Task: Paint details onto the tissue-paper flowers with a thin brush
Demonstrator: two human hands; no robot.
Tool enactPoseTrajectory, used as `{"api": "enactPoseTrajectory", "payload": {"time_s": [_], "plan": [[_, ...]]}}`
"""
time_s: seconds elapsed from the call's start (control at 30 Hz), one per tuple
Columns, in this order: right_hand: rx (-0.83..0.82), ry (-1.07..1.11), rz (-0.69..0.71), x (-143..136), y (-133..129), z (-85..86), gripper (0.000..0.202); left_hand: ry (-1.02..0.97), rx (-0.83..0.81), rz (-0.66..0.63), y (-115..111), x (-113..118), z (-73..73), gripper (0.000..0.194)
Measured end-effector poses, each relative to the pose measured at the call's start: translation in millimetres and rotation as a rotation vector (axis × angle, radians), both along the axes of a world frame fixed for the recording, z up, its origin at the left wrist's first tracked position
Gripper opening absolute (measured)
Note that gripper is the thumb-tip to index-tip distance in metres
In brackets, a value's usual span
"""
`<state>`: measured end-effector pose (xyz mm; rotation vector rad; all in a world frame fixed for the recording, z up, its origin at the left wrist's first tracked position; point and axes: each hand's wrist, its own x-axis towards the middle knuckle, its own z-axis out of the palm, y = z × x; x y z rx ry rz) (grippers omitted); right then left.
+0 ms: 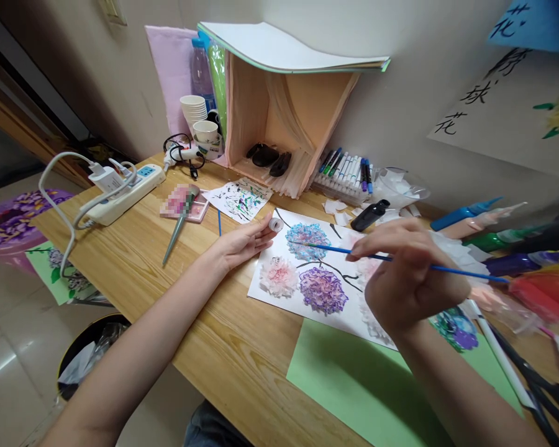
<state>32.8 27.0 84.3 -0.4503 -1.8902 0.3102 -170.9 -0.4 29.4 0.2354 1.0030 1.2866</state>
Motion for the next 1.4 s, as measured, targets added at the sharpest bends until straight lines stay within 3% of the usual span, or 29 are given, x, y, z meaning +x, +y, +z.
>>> {"api": "enactPoseTrajectory", "payload": {"time_s": [0.13, 0.53, 0.83, 1.07, 1.23, 1.4], "plan": [[0.068, 0.225, -0.069, -3.6, 1.7, -0.6, 0.038, 0.052, 0.015, -0.019, -4.4, 5.4, 6.7, 0.023], [0.018, -0.091, 0.069, -3.7, 2.3, -3.2, 0.029, 0.057, 0.019, -0.071, -6.1, 9.9, 4.8, 0.024], [-0.036, -0.083, 0.074, -5.0, 3.7, -2.9, 0.03, 0.032, -0.005, -0.063, -5.1, 10.3, 6.7, 0.023], [-0.081, 0.214, 0.007, -1.8, 3.0, -2.5, 0.043, 0.065, 0.019, -0.02, -3.2, 4.1, 5.3, 0.019], [-0.189, -0.07, 0.122, -7.6, 2.1, -11.9, 0.039, 0.059, 0.008, -0.006, 1.0, -0.6, -1.4, 0.019], [-0.136, -0.193, 0.156, -15.0, 0.6, -25.0, 0.031, 0.039, -0.003, -0.019, 1.9, -1.1, -4.3, 0.021]]}}
